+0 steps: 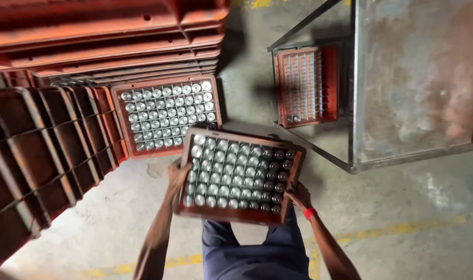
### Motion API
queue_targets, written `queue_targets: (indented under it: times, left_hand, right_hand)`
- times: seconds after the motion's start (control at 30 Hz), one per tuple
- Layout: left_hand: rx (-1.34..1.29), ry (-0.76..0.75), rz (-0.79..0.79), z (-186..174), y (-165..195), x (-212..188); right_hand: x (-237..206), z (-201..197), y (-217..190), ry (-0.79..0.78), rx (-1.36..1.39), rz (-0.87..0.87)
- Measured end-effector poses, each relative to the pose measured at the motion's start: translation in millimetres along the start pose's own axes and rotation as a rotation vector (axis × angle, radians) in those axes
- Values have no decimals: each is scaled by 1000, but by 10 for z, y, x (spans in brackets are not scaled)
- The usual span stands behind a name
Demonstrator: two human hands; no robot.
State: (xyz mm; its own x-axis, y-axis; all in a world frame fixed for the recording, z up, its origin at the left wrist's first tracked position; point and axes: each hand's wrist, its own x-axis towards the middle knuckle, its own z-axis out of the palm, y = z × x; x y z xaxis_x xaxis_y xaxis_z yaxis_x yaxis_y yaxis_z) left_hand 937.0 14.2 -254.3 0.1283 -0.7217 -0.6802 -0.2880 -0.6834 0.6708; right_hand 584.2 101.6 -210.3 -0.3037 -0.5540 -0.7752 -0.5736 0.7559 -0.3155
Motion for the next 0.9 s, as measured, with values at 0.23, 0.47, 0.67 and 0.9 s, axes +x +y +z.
queue_targets:
  times: [0.23,0.47,0.67,0.9]
  left_hand:
    - [-303,118,-197,-176,15,-1497]
    - [-239,129,7,729,638,-1879]
    - [200,21,282,1891,2111,-1111]
    - [834,-65,540,3004,3994,-367]
  right_hand:
    - [-789,-1123,651,-305,314,-266]
    - [-437,-2457,1078,16,-95,-270]
    - [-29,-3414,1278,-165,468,-140]
    - [-167,-3623,1440,228,662,2]
